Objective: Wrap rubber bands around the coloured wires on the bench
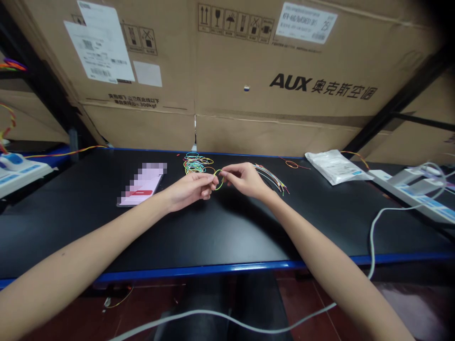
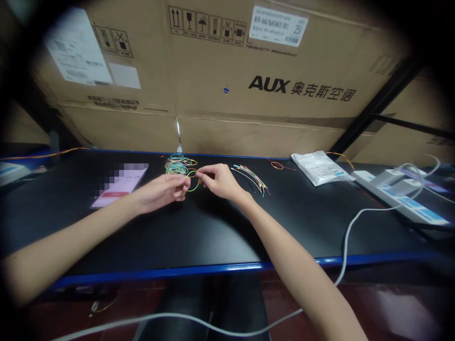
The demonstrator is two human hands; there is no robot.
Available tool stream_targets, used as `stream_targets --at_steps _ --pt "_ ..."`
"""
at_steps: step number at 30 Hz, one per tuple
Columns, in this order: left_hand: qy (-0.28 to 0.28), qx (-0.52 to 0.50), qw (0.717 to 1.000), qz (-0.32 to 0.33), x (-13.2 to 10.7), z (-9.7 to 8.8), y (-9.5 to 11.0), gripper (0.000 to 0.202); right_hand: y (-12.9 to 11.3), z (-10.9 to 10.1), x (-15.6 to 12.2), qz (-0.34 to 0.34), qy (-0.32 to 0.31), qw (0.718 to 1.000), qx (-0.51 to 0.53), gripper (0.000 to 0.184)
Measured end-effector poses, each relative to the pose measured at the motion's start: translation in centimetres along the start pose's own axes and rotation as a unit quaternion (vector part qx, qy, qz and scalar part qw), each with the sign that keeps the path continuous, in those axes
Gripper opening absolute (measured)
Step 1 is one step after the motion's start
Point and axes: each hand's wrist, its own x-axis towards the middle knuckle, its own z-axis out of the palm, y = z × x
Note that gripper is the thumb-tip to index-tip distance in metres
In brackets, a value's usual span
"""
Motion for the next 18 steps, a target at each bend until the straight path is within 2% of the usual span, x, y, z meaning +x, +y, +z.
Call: stream_targets --at_steps 3,7,9,11,14,16,18 --pt "0.057 0.119 0.990 0.044 0.04 -0.04 -0.03 0.018 0.27 0.02 -0.01 -0.004 0.006 1.000 -0.022 0.026" --pt "0.153 0.293 0.938 0.107 -0.02 0.04 0.01 0.019 0.30 0.03 -0.03 -0.011 0.016 0.999 -0.040 0.026" --pt "0.180 0.311 0.925 0.122 0.00 0.05 -0.04 0.019 0.15 0.03 -0.05 -0.011 0.020 0.999 -0.045 0.026" --pt "0.170 0.253 0.946 0.105 0.10 -0.02 -0.11 0.019 0.01 0.00 -0.07 -0.010 0.024 0.999 -0.048 0.026" --pt "0.092 0.069 0.993 0.034 0.24 -0.13 -0.17 0.024 -0.03 -0.05 -0.06 -0.009 0.026 0.998 -0.051 0.026" --pt "0.040 -0.025 0.999 -0.004 0.20 -0.05 -0.12 0.028 0.05 -0.07 -0.05 -0.009 0.023 0.998 -0.057 0.026" --pt "0.009 -0.062 0.998 -0.023 0.04 0.18 -0.03 0.026 0.14 -0.04 -0.05 -0.012 0.020 0.998 -0.059 0.026"
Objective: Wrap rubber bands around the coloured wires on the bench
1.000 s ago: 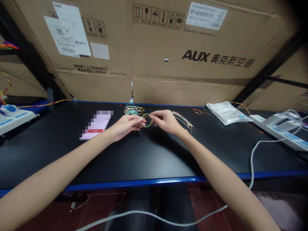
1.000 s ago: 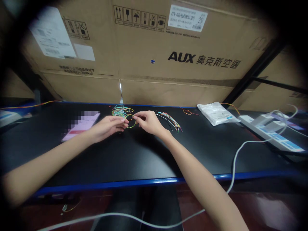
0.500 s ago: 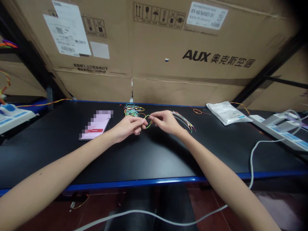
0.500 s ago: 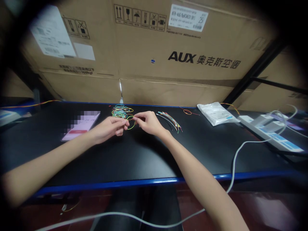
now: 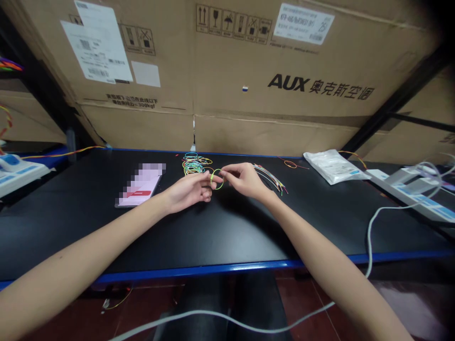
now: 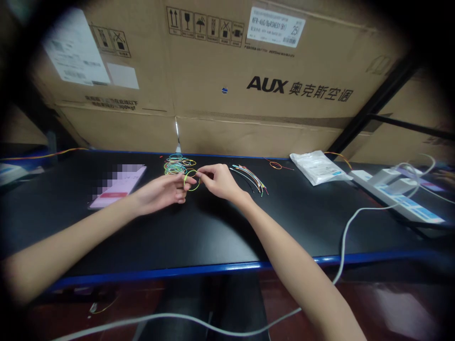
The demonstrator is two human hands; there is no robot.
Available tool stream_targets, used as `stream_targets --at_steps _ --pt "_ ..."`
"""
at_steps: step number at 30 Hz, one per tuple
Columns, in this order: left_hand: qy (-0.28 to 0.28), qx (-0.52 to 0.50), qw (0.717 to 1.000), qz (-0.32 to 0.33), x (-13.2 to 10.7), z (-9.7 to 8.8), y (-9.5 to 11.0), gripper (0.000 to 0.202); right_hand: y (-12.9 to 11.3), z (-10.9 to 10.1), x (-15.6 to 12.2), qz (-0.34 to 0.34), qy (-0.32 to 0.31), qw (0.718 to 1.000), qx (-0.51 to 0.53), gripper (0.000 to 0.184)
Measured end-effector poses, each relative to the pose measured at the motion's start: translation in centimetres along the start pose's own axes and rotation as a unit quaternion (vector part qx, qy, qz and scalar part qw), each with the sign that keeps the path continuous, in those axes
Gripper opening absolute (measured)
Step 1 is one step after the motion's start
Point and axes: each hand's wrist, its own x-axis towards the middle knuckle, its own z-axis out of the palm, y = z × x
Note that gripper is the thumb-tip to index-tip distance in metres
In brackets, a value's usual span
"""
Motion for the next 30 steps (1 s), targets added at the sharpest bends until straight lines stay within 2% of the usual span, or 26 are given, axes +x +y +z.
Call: stream_targets --at_steps 5,8,10,12,14,16,17,19,21,22,25,27,30 --pt "-0.019 0.027 0.999 0.000 -0.3 0.6 0.0 0.019 -0.1 0.2 -0.1 -0.011 -0.013 1.000 0.002 0.026" --pt "0.002 0.074 0.997 0.026 -0.2 0.4 -0.1 0.021 -0.2 0.3 -0.1 -0.010 -0.017 1.000 0.000 0.027" --pt "0.032 0.142 0.988 0.058 0.0 0.2 -0.2 0.021 -0.3 0.3 -0.2 -0.006 -0.018 1.000 -0.002 0.027" --pt "0.066 0.242 0.964 0.090 0.1 0.0 -0.1 0.021 -0.3 0.3 -0.2 -0.003 -0.017 1.000 -0.007 0.026" --pt "0.106 0.338 0.928 0.114 0.1 -0.1 0.1 0.021 -0.3 0.3 -0.2 0.001 -0.015 1.000 -0.013 0.026" --pt "0.150 0.385 0.902 0.127 -0.1 -0.1 0.2 0.020 -0.4 0.3 -0.2 0.003 -0.013 1.000 -0.015 0.027" --pt "0.166 0.380 0.901 0.128 -0.1 0.0 0.3 0.020 -0.5 0.3 -0.2 0.002 -0.011 1.000 -0.013 0.027" --pt "0.164 0.303 0.933 0.105 -0.3 0.2 0.4 0.018 -0.6 0.3 -0.2 0.001 -0.006 1.000 -0.005 0.027" --pt "0.111 0.163 0.979 0.051 -0.4 0.4 0.5 0.018 -0.6 0.3 -0.2 0.003 -0.005 1.000 0.006 0.027" --pt "0.076 0.091 0.993 0.022 -0.4 0.5 0.5 0.018 -0.6 0.3 -0.2 0.005 -0.006 1.000 0.011 0.026" --pt "0.004 -0.035 0.999 -0.027 -0.5 0.9 0.6 0.019 -0.5 0.3 -0.2 0.006 -0.013 1.000 0.013 0.026" --pt "-0.010 -0.055 0.998 -0.033 -0.6 1.1 0.6 0.017 -0.5 0.3 -0.2 0.004 -0.014 1.000 0.011 0.026" --pt "-0.004 -0.044 0.999 -0.018 -0.7 1.2 0.5 0.014 -0.5 0.3 -0.2 0.003 -0.014 1.000 0.023 0.025"
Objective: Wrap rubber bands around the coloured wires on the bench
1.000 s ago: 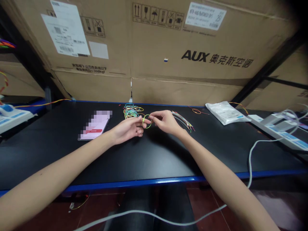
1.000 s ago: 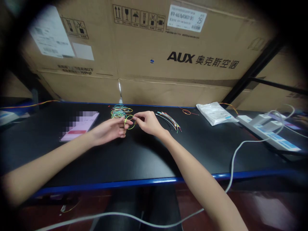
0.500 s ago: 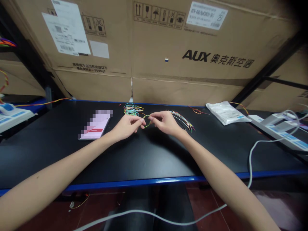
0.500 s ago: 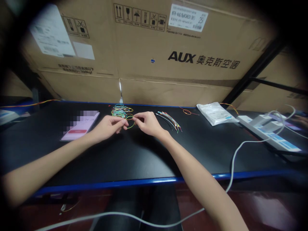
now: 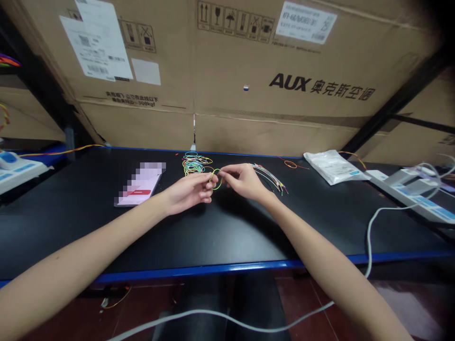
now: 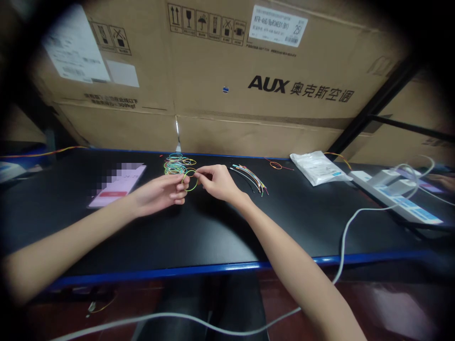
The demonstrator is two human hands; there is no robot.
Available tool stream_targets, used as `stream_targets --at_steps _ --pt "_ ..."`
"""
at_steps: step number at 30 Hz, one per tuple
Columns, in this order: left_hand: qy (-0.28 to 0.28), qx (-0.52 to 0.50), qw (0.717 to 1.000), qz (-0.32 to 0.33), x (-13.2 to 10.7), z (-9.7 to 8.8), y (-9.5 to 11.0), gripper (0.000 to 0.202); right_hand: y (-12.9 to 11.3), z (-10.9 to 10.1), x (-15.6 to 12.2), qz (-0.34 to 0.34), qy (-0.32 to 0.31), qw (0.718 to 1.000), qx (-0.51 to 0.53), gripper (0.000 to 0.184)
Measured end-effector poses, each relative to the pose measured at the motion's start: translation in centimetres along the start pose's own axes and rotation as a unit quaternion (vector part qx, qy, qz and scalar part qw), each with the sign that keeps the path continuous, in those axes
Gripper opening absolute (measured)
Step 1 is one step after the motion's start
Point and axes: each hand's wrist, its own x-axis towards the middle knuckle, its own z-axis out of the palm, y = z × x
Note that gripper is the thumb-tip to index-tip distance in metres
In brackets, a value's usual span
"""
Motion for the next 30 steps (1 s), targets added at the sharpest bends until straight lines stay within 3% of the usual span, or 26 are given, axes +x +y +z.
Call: stream_targets --at_steps 13,15,23,30 --pt "0.133 0.130 0.981 0.058 0.22 -0.22 -0.20 0.014 0.07 0.11 -0.05 0.001 0.006 1.000 -0.011 0.026" --pt "0.118 0.111 0.986 0.048 0.25 -0.37 -0.19 0.014 0.05 0.05 -0.05 0.001 0.008 1.000 -0.008 0.026" --pt "-0.027 -0.019 0.999 -0.040 0.17 -0.64 -0.04 0.022 0.09 0.06 -0.05 -0.008 0.000 1.000 -0.017 0.027" --pt "-0.030 0.041 0.999 0.003 0.01 -0.29 -0.46 0.025 -0.02 0.15 -0.09 -0.014 -0.004 1.000 -0.007 0.027"
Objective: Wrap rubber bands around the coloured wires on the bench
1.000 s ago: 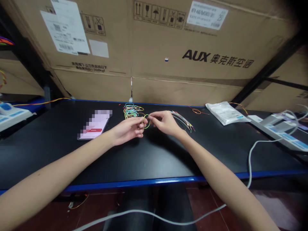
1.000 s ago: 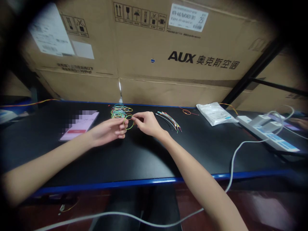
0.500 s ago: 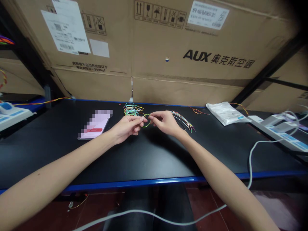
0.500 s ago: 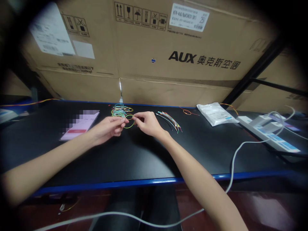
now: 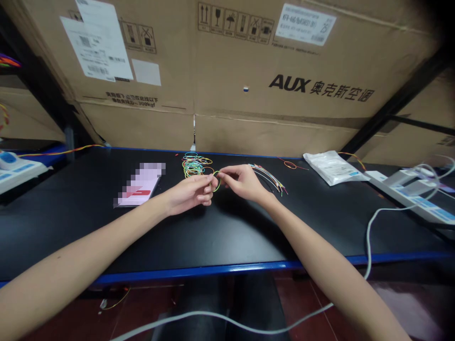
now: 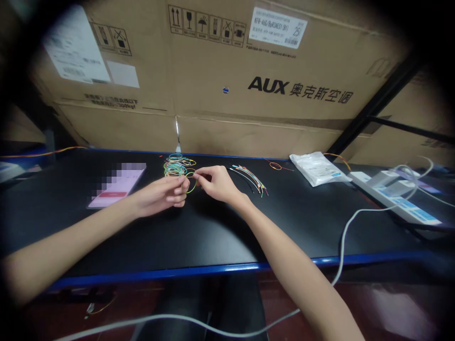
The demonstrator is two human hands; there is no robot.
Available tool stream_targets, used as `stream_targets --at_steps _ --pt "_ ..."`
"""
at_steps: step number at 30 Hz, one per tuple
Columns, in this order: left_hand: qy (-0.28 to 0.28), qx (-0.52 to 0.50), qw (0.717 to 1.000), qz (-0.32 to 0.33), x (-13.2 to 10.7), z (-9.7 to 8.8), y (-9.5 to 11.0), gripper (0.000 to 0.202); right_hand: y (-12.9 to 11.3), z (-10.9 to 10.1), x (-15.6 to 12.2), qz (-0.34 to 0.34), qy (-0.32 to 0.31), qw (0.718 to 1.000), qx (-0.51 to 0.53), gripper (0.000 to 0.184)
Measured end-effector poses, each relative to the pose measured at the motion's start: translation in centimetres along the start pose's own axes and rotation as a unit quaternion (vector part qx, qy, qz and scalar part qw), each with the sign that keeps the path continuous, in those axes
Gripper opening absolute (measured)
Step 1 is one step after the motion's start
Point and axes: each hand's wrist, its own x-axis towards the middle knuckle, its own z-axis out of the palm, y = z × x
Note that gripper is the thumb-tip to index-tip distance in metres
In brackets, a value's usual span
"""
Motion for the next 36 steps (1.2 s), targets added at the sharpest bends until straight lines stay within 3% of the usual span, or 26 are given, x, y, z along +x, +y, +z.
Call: stream_targets --at_steps 4,11,13,18,24,26,30,32,33,36 --pt "0.030 0.071 0.997 0.028 0.3 -0.1 -0.3 0.028 0.1 0.0 0.1 -0.004 0.008 1.000 -0.029 0.028" --pt "0.134 0.193 0.968 0.085 0.8 -0.2 -0.5 0.026 -0.1 -0.2 0.1 0.005 0.003 0.998 -0.062 0.027" --pt "0.129 0.156 0.977 0.068 0.9 -0.2 -0.6 0.025 -0.1 -0.4 0.1 0.005 0.005 0.998 -0.064 0.028" --pt "0.057 0.025 0.998 0.022 1.1 -0.1 -0.8 0.025 0.3 -0.7 0.1 0.018 0.042 0.991 -0.124 0.025" --pt "0.073 0.110 0.991 0.036 1.3 -0.3 -1.2 0.017 0.3 -0.6 0.1 0.007 0.030 0.990 -0.140 0.026" --pt "0.105 0.213 0.969 0.073 1.3 -0.4 -1.3 0.018 0.2 -0.6 0.1 0.002 0.024 0.989 -0.145 0.026" --pt "0.185 0.458 0.849 0.186 0.9 -0.2 -1.4 0.020 -0.1 -0.6 0.0 0.003 0.017 0.988 -0.152 0.025" --pt "0.202 0.493 0.820 0.209 0.7 0.0 -1.3 0.022 -0.2 -0.6 0.0 0.003 0.020 0.988 -0.151 0.024" --pt "0.194 0.483 0.830 0.203 0.7 0.0 -1.3 0.022 -0.2 -0.6 0.0 0.004 0.022 0.988 -0.150 0.024" --pt "0.127 0.367 0.912 0.134 1.0 -0.1 -1.1 0.023 0.0 -0.5 0.0 0.010 0.027 0.989 -0.148 0.023"
